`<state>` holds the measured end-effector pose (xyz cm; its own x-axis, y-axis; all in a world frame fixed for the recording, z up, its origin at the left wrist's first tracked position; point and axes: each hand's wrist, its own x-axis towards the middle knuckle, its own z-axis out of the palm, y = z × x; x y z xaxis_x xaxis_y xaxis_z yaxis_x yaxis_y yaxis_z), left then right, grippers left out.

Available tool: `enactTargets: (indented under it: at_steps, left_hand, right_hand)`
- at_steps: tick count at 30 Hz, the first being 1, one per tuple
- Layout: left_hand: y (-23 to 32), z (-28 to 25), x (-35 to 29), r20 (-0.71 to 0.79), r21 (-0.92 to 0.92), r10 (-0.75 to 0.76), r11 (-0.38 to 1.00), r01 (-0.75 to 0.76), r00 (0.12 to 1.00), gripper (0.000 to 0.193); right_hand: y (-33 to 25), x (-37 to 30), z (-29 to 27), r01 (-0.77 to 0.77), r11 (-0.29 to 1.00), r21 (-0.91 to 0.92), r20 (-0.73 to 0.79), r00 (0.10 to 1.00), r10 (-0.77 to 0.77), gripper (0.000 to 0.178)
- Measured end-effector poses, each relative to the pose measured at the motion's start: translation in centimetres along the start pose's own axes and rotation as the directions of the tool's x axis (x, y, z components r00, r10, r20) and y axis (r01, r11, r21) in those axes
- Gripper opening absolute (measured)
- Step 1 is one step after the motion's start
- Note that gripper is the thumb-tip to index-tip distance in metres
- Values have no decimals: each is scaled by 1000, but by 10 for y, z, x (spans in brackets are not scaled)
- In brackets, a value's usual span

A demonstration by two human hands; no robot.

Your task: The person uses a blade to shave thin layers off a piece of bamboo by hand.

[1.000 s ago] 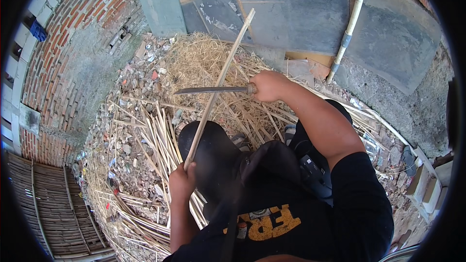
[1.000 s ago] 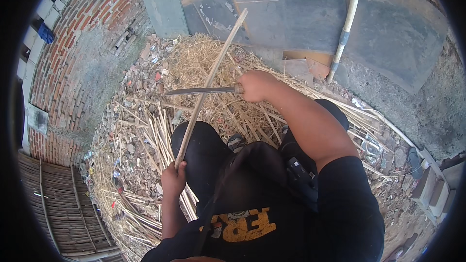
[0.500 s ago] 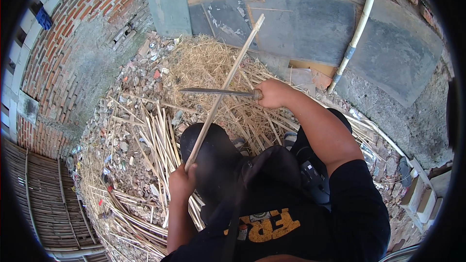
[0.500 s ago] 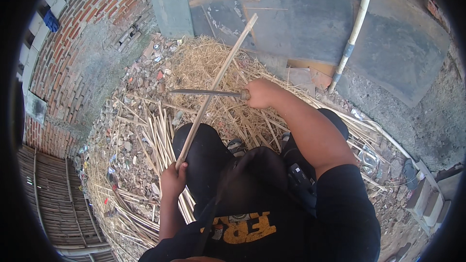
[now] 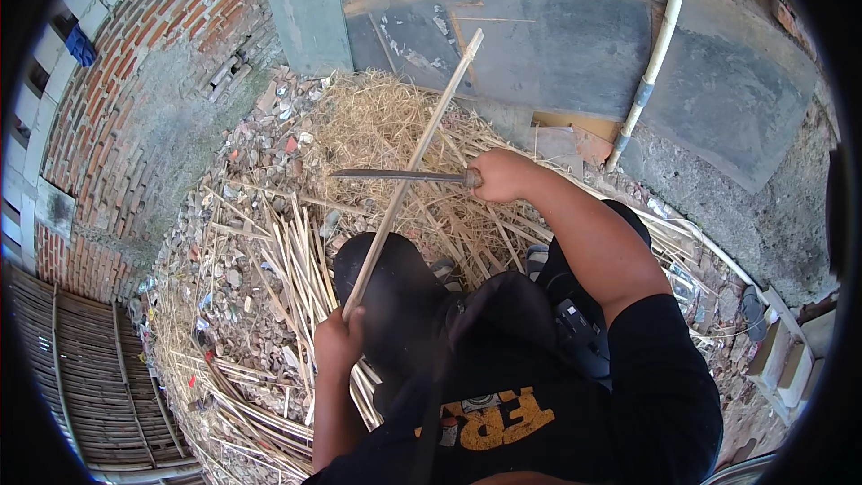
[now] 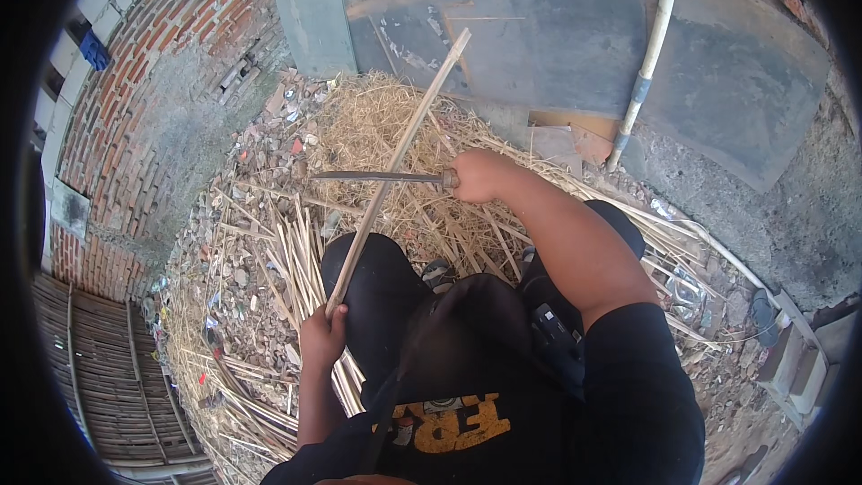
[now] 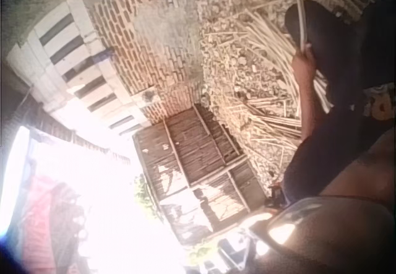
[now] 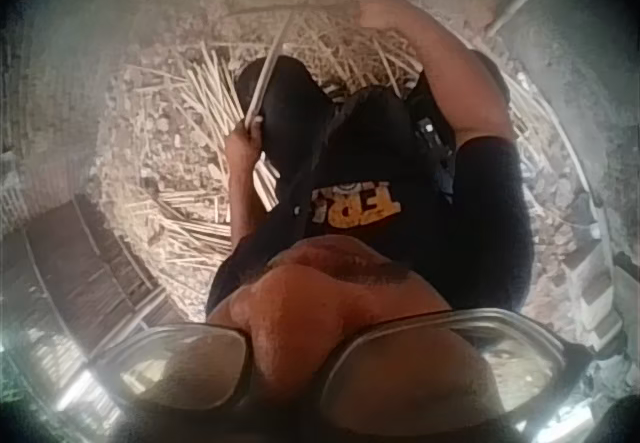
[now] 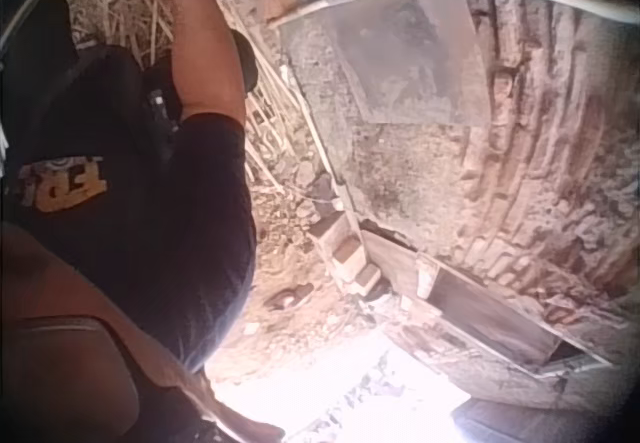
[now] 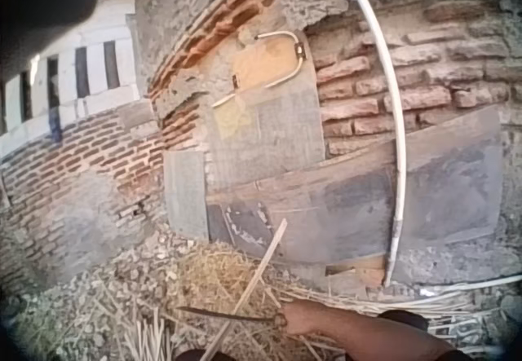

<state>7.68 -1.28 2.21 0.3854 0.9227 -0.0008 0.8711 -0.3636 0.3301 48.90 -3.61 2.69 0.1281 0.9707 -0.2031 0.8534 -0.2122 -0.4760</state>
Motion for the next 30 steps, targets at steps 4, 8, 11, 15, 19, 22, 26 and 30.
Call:
enactTargets:
  at_steps: [4,8,11,15,19,22,26,30]
  left_hand:
    - [0,1,0,-12,14,11,1000,-11,1000,46]
    - [-1,2,1,-13,15,19,1000,-18,1000,47]
    - [-3,3,1,-10,19,32,999,-31,999,48]
    - [-7,6,1,-15,9,26,1000,-26,1000,48]
    - [-10,8,1,-23,8,27,1000,-27,999,48]
    - [-10,9,2,-30,6,31,999,-31,999,48]
    - [-3,3,1,6,22,2,1000,-2,1000,50]
    - [-5,4,1,-11,10,7,1000,-7,1000,50]
  right_hand:
    - [1,-1,0,-2,1000,18,7,1000,2,45]
    - [13,5,12,63,998,31,-110,992,-59,35]
    - [14,6,14,59,997,43,-99,994,-55,36]
    - [14,7,14,65,997,36,-103,993,-61,36]
    - [16,8,16,67,997,44,-90,994,-63,33]
    - [18,11,18,86,995,46,-108,991,-81,31]
    - [16,8,16,90,994,68,-114,990,-82,31]
    - [16,8,17,87,994,69,-112,991,-79,29]
